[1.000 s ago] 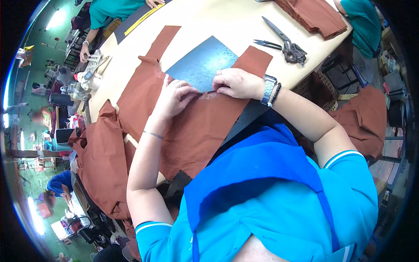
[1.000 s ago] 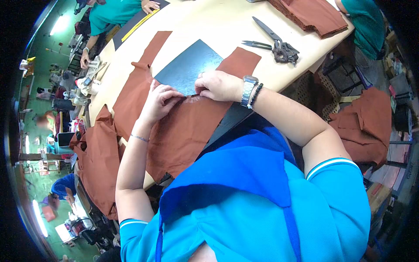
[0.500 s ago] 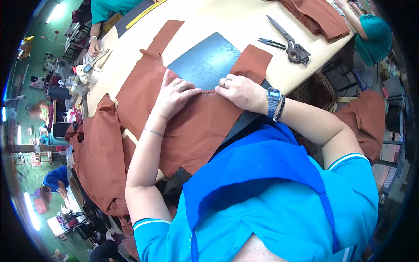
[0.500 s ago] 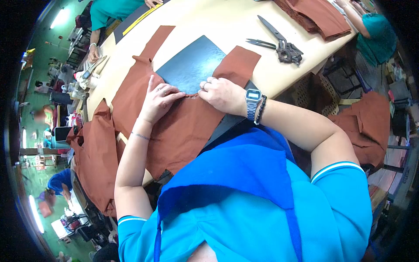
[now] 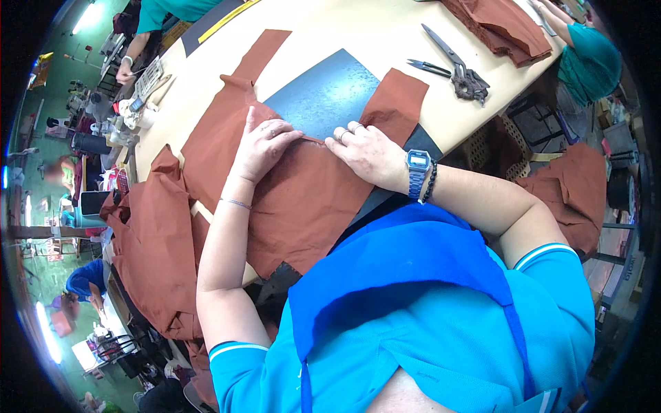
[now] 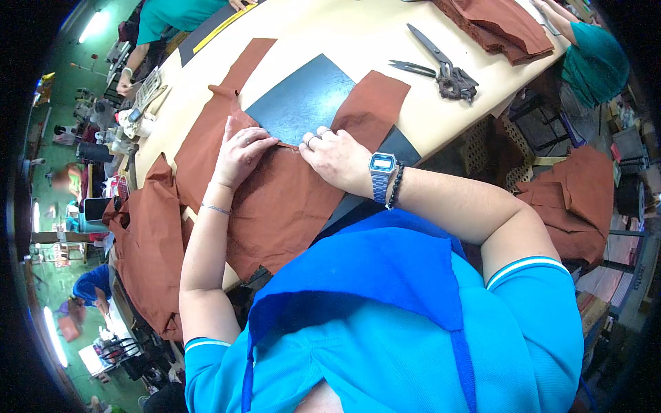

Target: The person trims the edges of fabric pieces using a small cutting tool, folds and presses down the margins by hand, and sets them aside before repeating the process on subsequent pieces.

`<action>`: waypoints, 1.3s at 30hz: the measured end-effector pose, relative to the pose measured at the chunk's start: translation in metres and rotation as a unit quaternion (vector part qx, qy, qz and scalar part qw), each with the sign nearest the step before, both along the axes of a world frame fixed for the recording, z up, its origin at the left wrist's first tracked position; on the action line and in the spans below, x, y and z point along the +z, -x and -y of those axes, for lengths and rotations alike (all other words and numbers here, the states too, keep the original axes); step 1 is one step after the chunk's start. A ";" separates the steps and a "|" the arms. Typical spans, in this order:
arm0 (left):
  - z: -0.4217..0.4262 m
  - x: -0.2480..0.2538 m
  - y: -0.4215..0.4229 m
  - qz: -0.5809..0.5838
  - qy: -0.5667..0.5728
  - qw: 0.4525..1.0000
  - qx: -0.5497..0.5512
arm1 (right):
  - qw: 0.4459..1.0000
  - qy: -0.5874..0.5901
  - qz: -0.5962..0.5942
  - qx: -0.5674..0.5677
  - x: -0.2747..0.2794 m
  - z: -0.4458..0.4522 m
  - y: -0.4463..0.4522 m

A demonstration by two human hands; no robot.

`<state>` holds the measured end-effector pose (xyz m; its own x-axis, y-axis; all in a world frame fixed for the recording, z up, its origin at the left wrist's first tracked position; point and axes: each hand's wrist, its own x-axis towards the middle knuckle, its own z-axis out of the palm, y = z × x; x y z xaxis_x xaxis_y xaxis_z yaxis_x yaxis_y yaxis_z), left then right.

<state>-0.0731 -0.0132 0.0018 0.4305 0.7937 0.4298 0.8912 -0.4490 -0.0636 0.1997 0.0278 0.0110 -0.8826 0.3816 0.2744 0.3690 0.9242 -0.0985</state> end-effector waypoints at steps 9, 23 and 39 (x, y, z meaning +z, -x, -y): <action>0.001 -0.004 0.001 -0.014 0.004 0.999 0.029 | 0.999 0.035 0.035 -0.007 0.012 0.000 0.012; 0.001 -0.005 0.001 0.012 0.029 0.998 0.051 | 0.992 0.084 0.093 0.006 0.030 -0.012 0.013; 0.088 0.028 -0.016 0.053 0.190 0.905 0.376 | 0.980 0.151 -0.132 -0.008 0.019 -0.120 -0.037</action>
